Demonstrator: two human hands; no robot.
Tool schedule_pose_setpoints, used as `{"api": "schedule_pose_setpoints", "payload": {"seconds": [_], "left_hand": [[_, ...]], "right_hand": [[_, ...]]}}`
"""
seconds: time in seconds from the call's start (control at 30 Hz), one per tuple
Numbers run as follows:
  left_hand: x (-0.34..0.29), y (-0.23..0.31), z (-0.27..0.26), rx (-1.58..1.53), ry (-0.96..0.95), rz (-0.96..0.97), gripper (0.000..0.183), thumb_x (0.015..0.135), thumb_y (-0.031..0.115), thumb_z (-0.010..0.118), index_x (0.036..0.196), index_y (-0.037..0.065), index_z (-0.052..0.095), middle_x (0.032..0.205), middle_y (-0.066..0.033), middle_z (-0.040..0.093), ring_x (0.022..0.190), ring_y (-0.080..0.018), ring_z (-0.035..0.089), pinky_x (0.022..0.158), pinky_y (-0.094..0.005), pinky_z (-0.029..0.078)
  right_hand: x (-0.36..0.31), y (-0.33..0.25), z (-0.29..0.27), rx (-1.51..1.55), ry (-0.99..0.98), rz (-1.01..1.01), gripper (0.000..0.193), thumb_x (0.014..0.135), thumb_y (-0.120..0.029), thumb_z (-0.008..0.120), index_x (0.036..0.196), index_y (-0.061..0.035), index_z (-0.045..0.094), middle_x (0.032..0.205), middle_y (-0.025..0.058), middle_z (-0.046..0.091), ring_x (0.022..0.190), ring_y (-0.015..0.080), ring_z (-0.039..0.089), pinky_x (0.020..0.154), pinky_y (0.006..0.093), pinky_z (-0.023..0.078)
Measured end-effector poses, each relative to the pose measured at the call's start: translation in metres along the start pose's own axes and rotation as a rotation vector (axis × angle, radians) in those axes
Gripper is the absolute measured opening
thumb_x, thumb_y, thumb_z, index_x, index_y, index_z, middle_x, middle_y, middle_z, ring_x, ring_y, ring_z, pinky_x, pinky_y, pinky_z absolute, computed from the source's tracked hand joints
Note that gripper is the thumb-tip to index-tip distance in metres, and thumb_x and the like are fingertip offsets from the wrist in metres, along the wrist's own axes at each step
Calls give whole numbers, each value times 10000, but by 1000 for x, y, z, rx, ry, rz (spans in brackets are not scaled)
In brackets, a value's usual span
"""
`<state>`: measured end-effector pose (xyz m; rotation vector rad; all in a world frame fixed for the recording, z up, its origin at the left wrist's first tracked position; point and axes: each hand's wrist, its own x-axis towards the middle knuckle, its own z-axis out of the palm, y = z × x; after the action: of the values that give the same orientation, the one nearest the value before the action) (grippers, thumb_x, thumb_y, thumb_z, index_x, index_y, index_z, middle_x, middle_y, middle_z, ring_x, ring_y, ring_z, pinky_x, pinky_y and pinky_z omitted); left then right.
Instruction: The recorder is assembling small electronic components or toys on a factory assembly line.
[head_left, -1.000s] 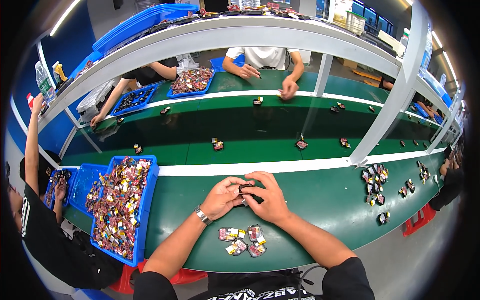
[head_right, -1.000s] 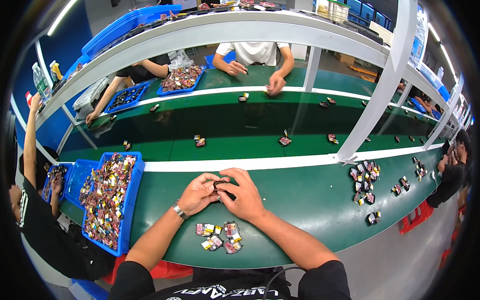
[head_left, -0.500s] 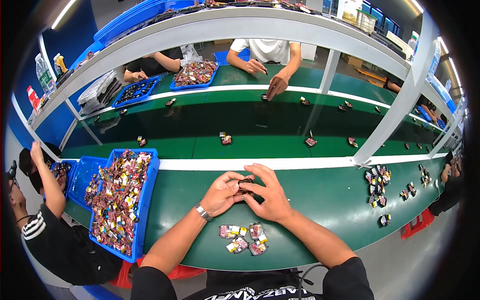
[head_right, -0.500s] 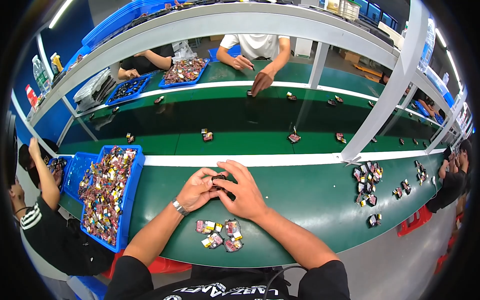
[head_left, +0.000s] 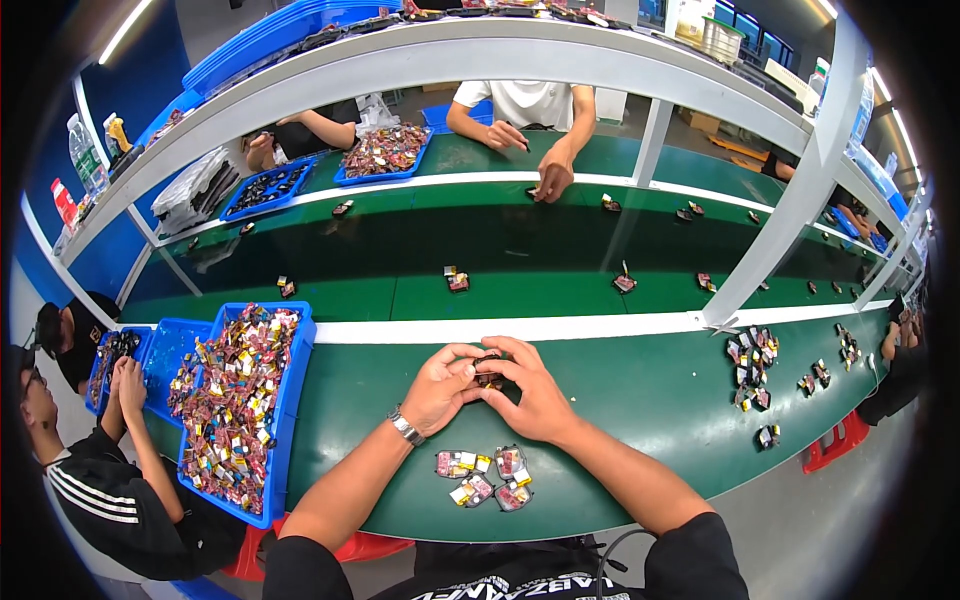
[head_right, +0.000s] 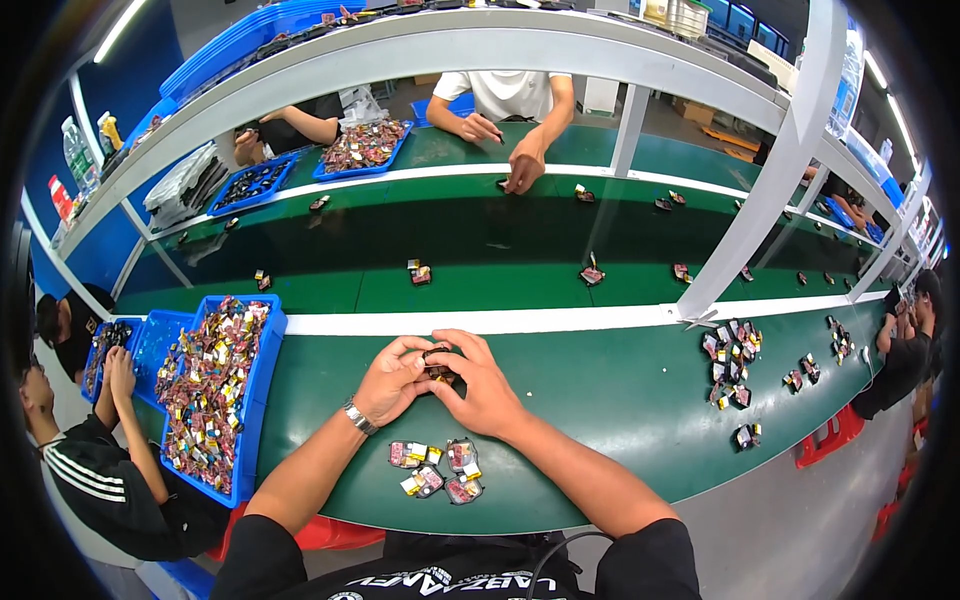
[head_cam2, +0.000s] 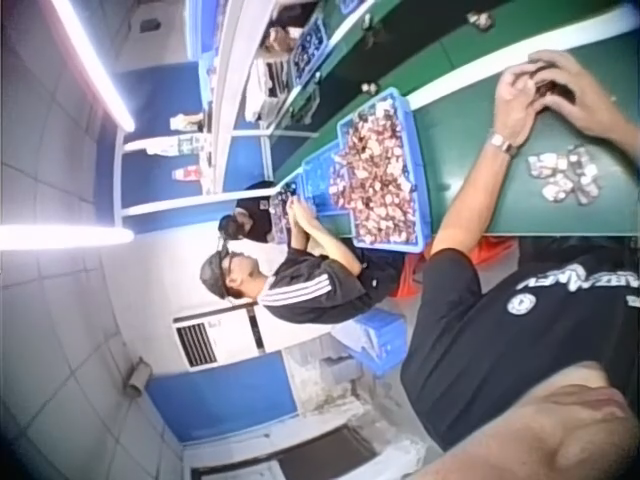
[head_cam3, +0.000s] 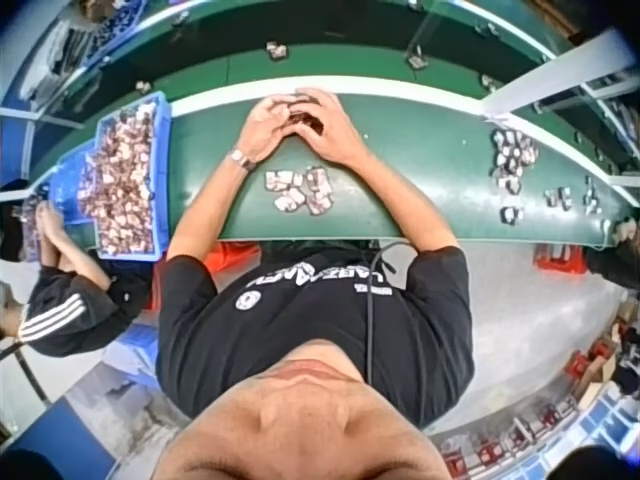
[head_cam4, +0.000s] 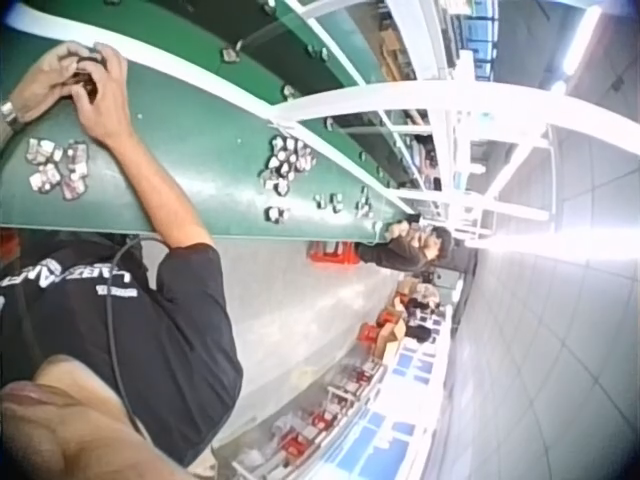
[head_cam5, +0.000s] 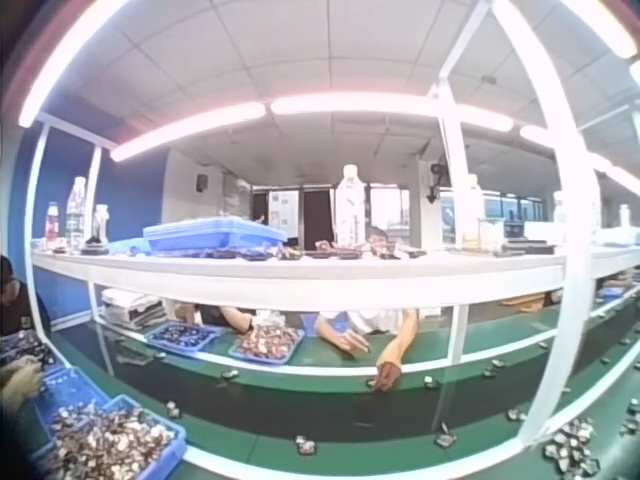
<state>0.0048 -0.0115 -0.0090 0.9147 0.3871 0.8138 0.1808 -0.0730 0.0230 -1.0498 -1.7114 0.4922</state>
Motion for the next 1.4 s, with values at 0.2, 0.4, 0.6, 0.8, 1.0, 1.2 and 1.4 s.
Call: {"api": "schedule_pose_setpoints", "payload": {"seconds": [0.2, 0.4, 0.6, 0.8, 1.0, 1.2, 1.4], "left_hand": [[3, -2, 2, -26, -4, -57, 288, 966, 119, 584, 1228, 52, 483, 1197, -116, 620, 1081, -201, 623, 924, -387, 535], [1, -1, 2, -13, 11, -88, 287, 963, 124, 591, 1222, 54, 488, 1180, -105, 624, 1070, -196, 624, 935, -390, 530], [2, -1, 3, -30, 10, -92, 291, 958, 134, 604, 1214, 51, 492, 1188, -107, 618, 1074, -199, 620, 953, -403, 523], [0, -1, 5, -2, 29, -96, 293, 957, 140, 608, 1208, 45, 491, 1188, -109, 616, 1079, -205, 619, 965, -414, 519], [0, -2, 8, 19, 34, -92, 287, 962, 136, 599, 1207, 40, 486, 1204, -119, 613, 1091, -210, 616, 961, -416, 524], [0, -1, 10, 41, 37, -82, 274, 967, 134, 589, 1203, 39, 486, 1262, -137, 597, 1124, -213, 607, 977, -420, 515], [2, -4, 6, 53, 52, -56, 275, 970, 131, 583, 1206, 34, 482, 1226, -123, 612, 1108, -199, 610, 962, -417, 521]], "right_hand": [[5, 6, -3, -209, 140, -138, 176, 770, -8, 711, 937, -63, 699, 1110, 93, 605, 1027, 281, 569, 816, 361, 498], [2, 7, -3, -397, 131, -271, 217, 720, -1, 745, 920, -75, 699, 933, 54, 610, 834, 233, 593, 647, 323, 515], [0, 1, 0, -501, 133, -275, 213, 712, -29, 750, 915, -60, 694, 922, 55, 610, 815, 222, 602, 645, 327, 523], [0, 2, 1, -611, 130, -324, 180, 719, -28, 711, 895, -34, 674, 901, 64, 602, 826, 224, 602, 667, 321, 529], [-2, 4, 3, -639, 142, -349, 126, 725, -31, 729, 837, -37, 671, 868, 56, 609, 784, 220, 610, 650, 323, 526], [-5, 7, 5, -710, 119, -357, 115, 739, -28, 712, 845, -33, 667, 868, 56, 609, 765, 215, 604, 627, 324, 509], [-4, 5, 5, -714, 120, -335, 206, 744, -61, 724, 938, -30, 663, 917, 69, 615, 814, 227, 617, 645, 325, 508]]}}
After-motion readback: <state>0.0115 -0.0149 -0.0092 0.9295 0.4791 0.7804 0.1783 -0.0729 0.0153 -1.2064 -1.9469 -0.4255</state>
